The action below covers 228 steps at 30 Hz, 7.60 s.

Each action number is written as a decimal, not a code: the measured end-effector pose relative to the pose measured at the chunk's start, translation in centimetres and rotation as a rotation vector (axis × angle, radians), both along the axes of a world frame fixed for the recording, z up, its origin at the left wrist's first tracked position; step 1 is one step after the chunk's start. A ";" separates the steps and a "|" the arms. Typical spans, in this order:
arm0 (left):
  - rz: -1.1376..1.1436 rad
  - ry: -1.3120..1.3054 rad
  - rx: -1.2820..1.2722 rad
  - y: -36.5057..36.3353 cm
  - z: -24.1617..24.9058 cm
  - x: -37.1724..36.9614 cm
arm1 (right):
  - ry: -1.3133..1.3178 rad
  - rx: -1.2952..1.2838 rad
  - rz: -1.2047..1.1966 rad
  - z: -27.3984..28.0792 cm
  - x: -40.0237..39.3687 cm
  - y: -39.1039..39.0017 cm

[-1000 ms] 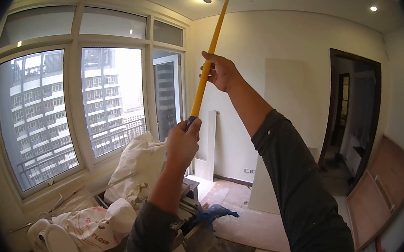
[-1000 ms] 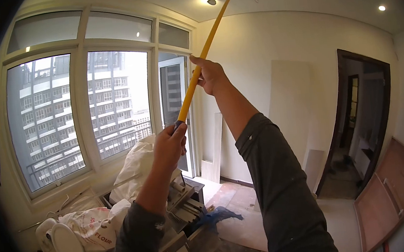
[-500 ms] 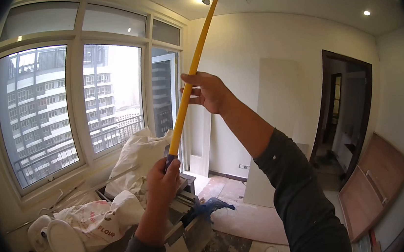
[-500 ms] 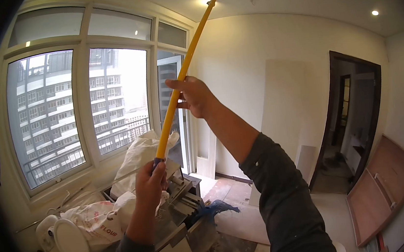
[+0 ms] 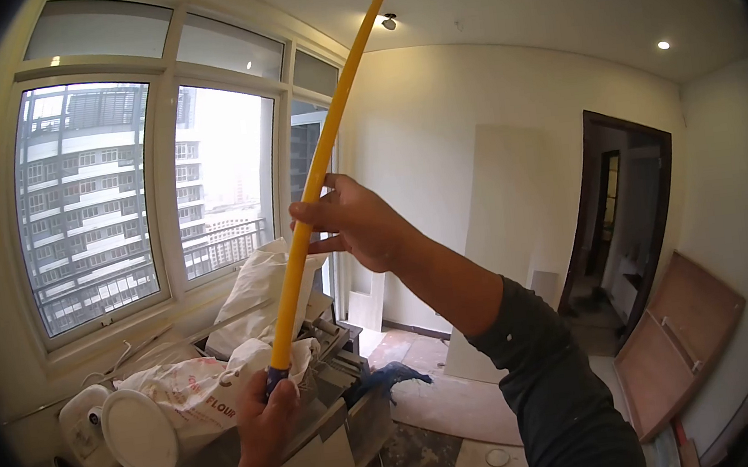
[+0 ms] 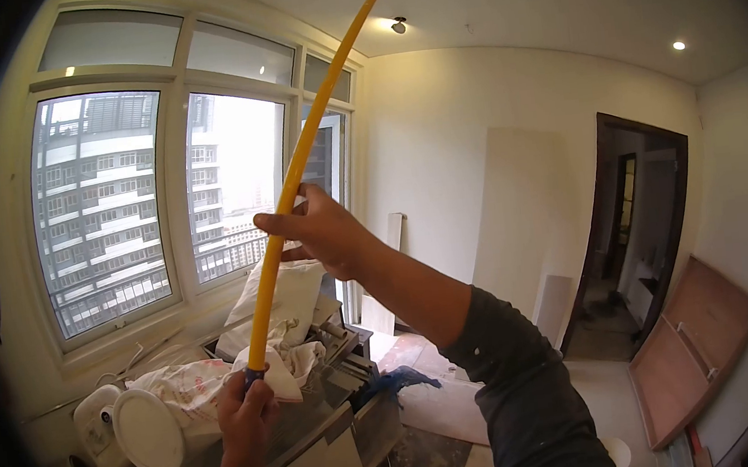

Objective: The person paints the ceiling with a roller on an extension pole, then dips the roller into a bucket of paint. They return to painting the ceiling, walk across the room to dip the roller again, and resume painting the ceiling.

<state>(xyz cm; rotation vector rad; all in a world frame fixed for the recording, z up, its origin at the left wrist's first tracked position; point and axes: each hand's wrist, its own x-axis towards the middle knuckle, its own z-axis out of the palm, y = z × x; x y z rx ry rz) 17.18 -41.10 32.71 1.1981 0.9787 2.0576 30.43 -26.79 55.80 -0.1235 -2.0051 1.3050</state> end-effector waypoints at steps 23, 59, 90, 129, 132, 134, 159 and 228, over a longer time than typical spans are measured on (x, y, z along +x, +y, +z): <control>0.077 -0.004 0.066 -18.8 -8.9 -4.9 | -0.350 0.192 0.232 -3.5 -3.7 -17.4; 0.015 0.137 0.029 10.8 9.4 1.3 | -0.001 0.040 -0.059 7.9 1.0 13.6; -0.046 0.114 0.040 31.3 10.6 2.8 | 0.100 0.070 -0.157 7.1 1.8 32.1; 0.149 0.025 0.179 -18.6 -7.6 -9.4 | -0.261 0.485 0.245 -3.2 -6.6 -17.3; 0.152 0.069 0.132 -20.2 -7.9 -9.2 | -0.272 0.407 0.267 -4.0 -6.0 -18.6; 0.142 0.085 0.146 -20.4 -7.6 -9.2 | -0.255 0.398 0.268 -3.9 -6.0 -18.9; 0.002 0.096 0.069 -2.1 4.4 -5.7 | 0.020 0.199 -0.026 2.5 -4.7 -0.3; -0.045 0.117 0.034 13.8 3.5 3.0 | -0.065 0.205 -0.129 2.2 4.3 12.5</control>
